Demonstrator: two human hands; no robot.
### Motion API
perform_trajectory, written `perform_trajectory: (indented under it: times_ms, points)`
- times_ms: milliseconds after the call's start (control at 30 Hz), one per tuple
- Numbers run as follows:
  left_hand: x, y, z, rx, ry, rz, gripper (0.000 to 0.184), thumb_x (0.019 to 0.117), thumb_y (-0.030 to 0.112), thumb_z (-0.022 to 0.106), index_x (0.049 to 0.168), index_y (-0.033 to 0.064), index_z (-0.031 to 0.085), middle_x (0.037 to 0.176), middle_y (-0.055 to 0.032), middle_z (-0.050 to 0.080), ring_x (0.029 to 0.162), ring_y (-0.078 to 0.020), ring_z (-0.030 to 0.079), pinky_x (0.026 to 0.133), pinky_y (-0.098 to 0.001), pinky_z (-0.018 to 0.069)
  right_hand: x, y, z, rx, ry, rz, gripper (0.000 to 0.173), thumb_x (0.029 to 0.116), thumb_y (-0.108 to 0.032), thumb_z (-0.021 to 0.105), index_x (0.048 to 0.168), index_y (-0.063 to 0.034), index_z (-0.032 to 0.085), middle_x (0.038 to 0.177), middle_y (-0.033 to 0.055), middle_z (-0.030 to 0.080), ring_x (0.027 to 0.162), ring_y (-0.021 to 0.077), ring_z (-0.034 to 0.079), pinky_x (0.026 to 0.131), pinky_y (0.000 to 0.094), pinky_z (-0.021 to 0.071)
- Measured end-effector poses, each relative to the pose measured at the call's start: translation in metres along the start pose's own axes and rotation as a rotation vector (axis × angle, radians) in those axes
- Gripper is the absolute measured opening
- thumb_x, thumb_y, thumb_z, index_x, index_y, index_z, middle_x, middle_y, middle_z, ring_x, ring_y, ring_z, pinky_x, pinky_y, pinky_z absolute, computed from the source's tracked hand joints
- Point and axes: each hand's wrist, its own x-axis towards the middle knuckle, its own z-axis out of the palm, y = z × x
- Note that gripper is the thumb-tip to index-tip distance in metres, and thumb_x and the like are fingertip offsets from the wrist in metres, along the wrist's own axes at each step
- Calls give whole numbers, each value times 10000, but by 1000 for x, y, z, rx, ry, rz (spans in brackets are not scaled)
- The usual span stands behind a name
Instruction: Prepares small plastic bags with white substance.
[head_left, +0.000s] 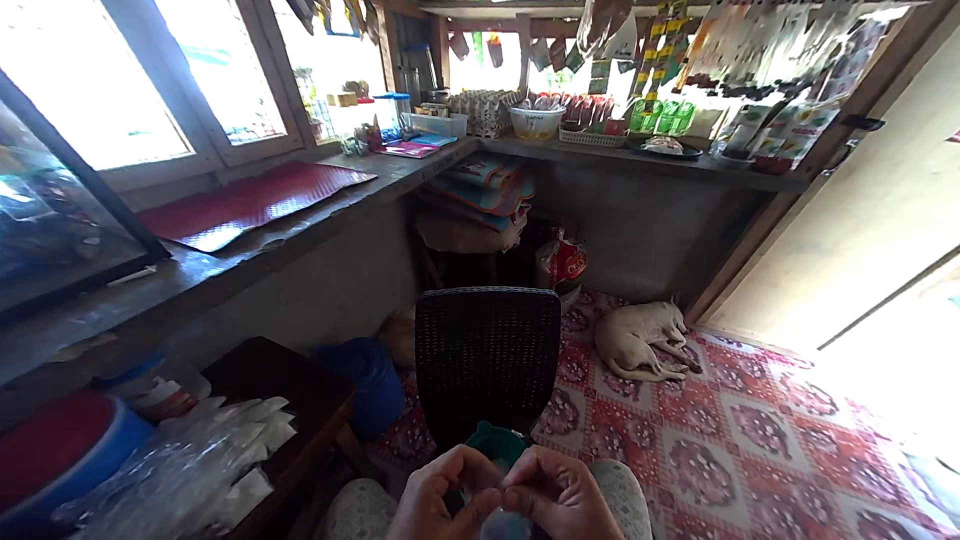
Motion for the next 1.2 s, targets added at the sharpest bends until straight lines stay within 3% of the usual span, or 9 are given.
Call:
perform_trajectory:
  times_ms: [133, 200, 267, 367, 600, 733, 967, 1033, 1200]
  points:
    - [-2, -2, -3, 45, -34, 18, 71, 937, 85, 722, 955, 17, 711, 884, -29, 712, 831, -91, 680, 783, -280, 585, 1, 4, -5, -53, -60, 0, 129, 904, -100, 774, 941, -8, 692, 881, 37, 690, 778, 75, 652, 718, 253, 571]
    - [-2, 1, -4, 69, -51, 3, 78, 931, 87, 732, 950, 16, 707, 866, -31, 707, 803, -90, 675, 762, -278, 586, 0, 0, -5, -90, -97, 67, 164, 958, -154, 723, 1009, 1, 704, 904, 39, 714, 811, 86, 677, 754, 274, 587]
    - [-3, 2, -5, 95, -59, -12, 80, 932, 90, 731, 948, 16, 705, 856, -31, 701, 781, -89, 670, 738, -272, 582, -1, -2, -6, -123, -109, 91, 142, 992, -104, 665, 1038, 20, 714, 932, 62, 735, 841, 105, 706, 795, 295, 606]
    - [-3, 3, -7, 106, -68, -16, 70, 932, 82, 725, 948, 18, 705, 858, -35, 700, 779, -90, 671, 734, -272, 585, -1, -1, -11, -143, -138, 66, 120, 970, -60, 682, 1032, 30, 732, 952, 71, 724, 854, 101, 699, 803, 275, 607]
    - [-2, 2, -4, 91, -84, -12, 70, 935, 83, 722, 955, 18, 704, 858, -33, 695, 774, -90, 663, 727, -267, 577, -2, -1, -5, -128, -86, 39, 113, 920, -79, 750, 934, 13, 685, 824, 39, 688, 706, 59, 640, 657, 231, 557]
    - [-2, 4, -3, 83, -98, -21, 88, 938, 90, 726, 973, 12, 703, 867, -36, 705, 787, -92, 673, 743, -272, 583, -2, 2, -3, -104, -99, 30, 161, 947, -128, 733, 885, -19, 632, 739, 6, 607, 632, 29, 558, 578, 196, 477]
    - [-2, 5, -5, 64, -34, -19, 84, 931, 75, 726, 973, 13, 688, 859, -28, 702, 788, -91, 676, 747, -271, 587, 1, 0, -6, -129, -93, -17, 105, 977, -28, 657, 1046, 33, 708, 959, 74, 713, 839, 95, 684, 777, 266, 599]
    - [-2, 5, -5, 58, -36, -17, 76, 937, 74, 716, 975, 15, 689, 863, -27, 700, 788, -88, 674, 745, -268, 584, 1, -2, -5, -112, -67, 0, 120, 970, 9, 644, 1072, 31, 703, 956, 65, 732, 832, 90, 697, 783, 269, 603]
    - [-2, 4, -4, 42, -57, -21, 68, 933, 64, 715, 964, 11, 686, 859, -35, 697, 784, -97, 671, 739, -279, 583, -1, -2, -3, -104, -56, 16, 62, 953, -36, 689, 991, 13, 685, 875, 31, 713, 768, 60, 673, 722, 242, 585]
